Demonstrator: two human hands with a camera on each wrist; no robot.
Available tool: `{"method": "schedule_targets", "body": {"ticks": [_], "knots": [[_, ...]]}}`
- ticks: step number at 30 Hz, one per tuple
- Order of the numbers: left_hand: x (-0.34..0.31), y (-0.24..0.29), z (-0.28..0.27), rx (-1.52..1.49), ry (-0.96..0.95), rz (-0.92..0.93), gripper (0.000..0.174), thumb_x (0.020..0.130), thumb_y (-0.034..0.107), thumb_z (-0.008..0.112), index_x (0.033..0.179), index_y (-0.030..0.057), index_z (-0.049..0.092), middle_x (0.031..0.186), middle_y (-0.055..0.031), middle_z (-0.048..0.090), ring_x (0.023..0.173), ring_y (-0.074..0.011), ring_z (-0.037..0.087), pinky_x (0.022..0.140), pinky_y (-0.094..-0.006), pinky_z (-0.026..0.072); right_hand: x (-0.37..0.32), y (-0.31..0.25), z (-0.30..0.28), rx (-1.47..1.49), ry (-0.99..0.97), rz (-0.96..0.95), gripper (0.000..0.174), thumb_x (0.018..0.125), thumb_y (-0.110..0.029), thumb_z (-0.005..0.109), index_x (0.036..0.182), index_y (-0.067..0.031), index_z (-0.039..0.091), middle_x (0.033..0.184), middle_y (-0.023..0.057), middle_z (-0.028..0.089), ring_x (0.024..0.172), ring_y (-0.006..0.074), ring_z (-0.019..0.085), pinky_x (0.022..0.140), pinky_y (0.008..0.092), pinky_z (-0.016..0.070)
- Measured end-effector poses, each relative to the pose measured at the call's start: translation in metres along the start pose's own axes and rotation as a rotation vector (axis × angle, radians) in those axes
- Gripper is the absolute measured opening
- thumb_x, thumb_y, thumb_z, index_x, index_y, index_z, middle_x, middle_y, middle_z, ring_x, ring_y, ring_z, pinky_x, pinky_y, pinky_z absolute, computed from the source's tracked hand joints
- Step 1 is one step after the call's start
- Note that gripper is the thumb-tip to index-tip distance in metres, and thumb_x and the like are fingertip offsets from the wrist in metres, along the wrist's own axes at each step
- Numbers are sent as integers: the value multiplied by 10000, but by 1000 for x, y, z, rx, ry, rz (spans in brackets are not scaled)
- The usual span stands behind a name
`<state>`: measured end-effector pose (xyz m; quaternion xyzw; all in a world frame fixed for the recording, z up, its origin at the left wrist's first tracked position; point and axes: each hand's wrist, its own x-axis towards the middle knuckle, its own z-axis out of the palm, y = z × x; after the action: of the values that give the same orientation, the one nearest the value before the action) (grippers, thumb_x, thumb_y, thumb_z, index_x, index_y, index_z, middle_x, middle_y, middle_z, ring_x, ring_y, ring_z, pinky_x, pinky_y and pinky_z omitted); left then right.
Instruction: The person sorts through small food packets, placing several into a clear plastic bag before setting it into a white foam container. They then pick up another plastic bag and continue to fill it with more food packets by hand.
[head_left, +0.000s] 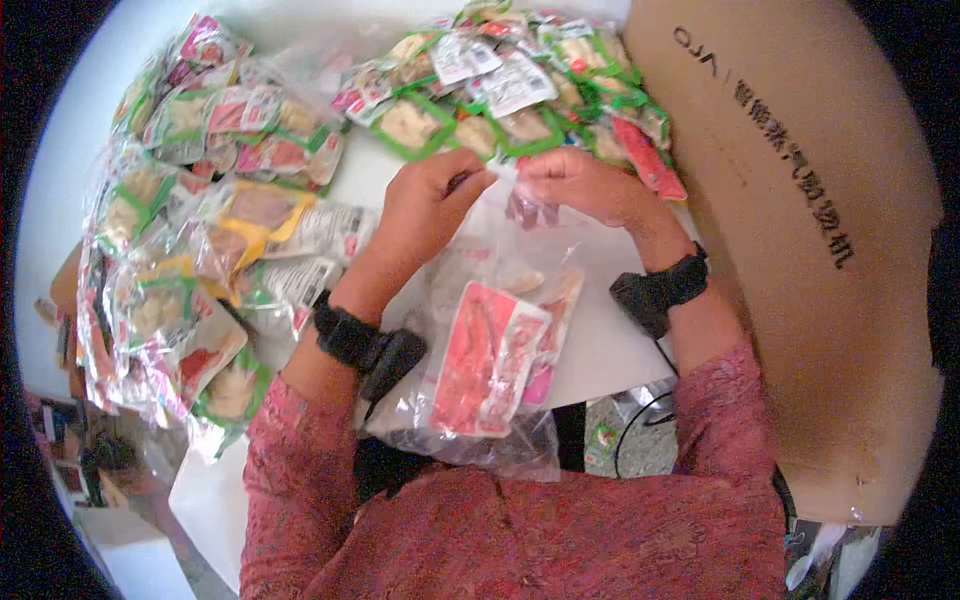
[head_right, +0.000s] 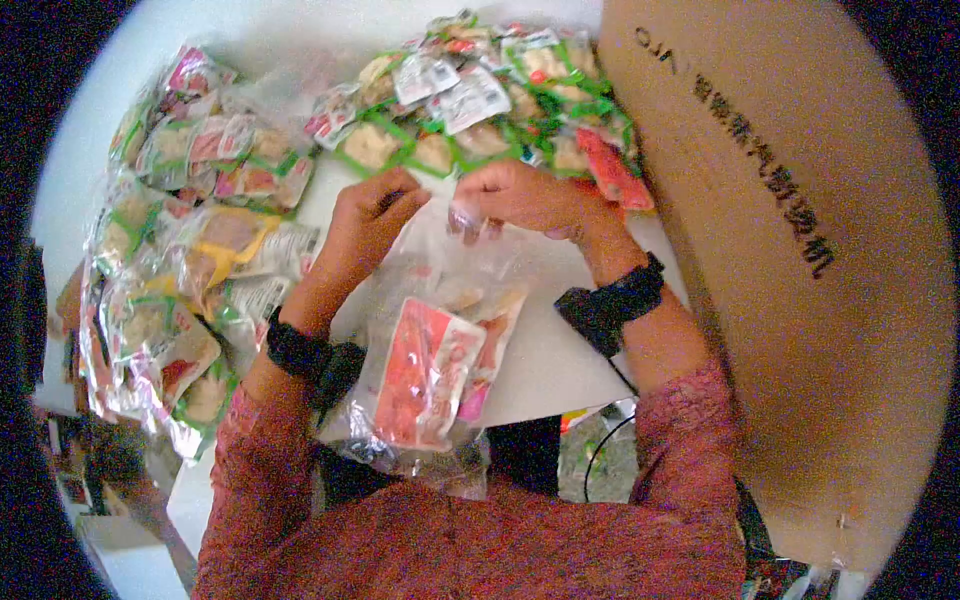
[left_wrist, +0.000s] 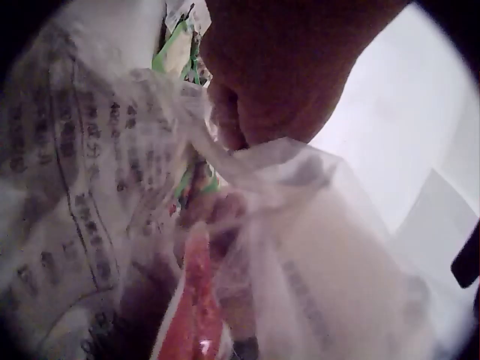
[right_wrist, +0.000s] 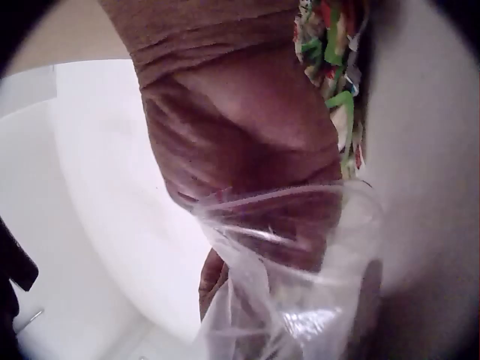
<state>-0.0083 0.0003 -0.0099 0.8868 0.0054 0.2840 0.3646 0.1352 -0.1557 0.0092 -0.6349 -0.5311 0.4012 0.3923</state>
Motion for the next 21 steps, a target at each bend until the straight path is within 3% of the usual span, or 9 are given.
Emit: {"method": "schedule_targets", "body": {"ticks": [1,3,4,7,12,14,15,17,21], "knots": [[0,-2,3,-13,11,22,140,813,120,567,753,-2,538,606,-27,495,572,-79,436,531,-232,388,1,8,-8,-24,13,4,214,818,-245,520,844,-44,590,794,47,620,721,156,587,608,273,466],[-2,-6,6,-89,-18,-147,143,791,186,577,776,46,550,624,-115,545,550,-224,529,519,-315,406,7,12,-17,-596,760,-256,172,794,-201,526,814,-43,591,740,56,608,671,213,590,614,305,473],[-2,-7,7,-118,-33,-120,133,794,176,573,785,45,553,633,-113,556,539,-220,526,519,-311,408,-3,2,-19,-827,900,-99,179,742,-142,585,887,-38,567,857,86,587,808,231,563,725,314,447],[-4,-7,12,-104,-80,-140,133,796,179,568,792,47,557,645,-113,567,557,-234,543,533,-316,421,-12,5,-38,-1331,1181,-196,301,690,-128,622,972,-69,534,997,105,535,961,280,497,813,366,412],[-8,-7,17,-104,-135,-156,136,794,186,563,798,50,563,675,-121,581,626,-268,577,567,-324,445,-19,23,-54,-1408,1260,63,337,676,-128,629,994,-95,522,1082,94,483,1058,287,427,853,421,372],[-8,-8,18,-172,-148,-131,109,840,139,528,802,37,538,616,28,449,562,-54,398,501,-216,369,-23,22,-59,-1420,1113,246,255,691,-129,618,933,-91,544,1064,88,491,1049,275,433,830,421,372],[-9,-8,19,-172,-146,-131,109,840,139,528,802,37,538,616,28,449,562,-54,398,501,-216,369,-24,24,-62,-1421,1112,245,255,691,-129,618,933,-91,544,1064,88,491,1049,275,433,830,421,372],[-9,-8,20,-355,-165,-141,158,860,187,501,817,41,543,660,33,467,573,-51,402,498,-199,354,-22,28,-66,-1499,1167,-123,206,735,-189,585,907,-83,543,957,99,537,930,298,478,765,453,383],[-7,-1,17,-506,-74,-132,222,880,251,461,852,50,554,702,30,488,557,-47,383,482,-183,321,-15,-12,-37,-1181,1150,-26,183,754,-192,584,878,-63,546,803,99,570,756,322,524,686,393,417]]}}
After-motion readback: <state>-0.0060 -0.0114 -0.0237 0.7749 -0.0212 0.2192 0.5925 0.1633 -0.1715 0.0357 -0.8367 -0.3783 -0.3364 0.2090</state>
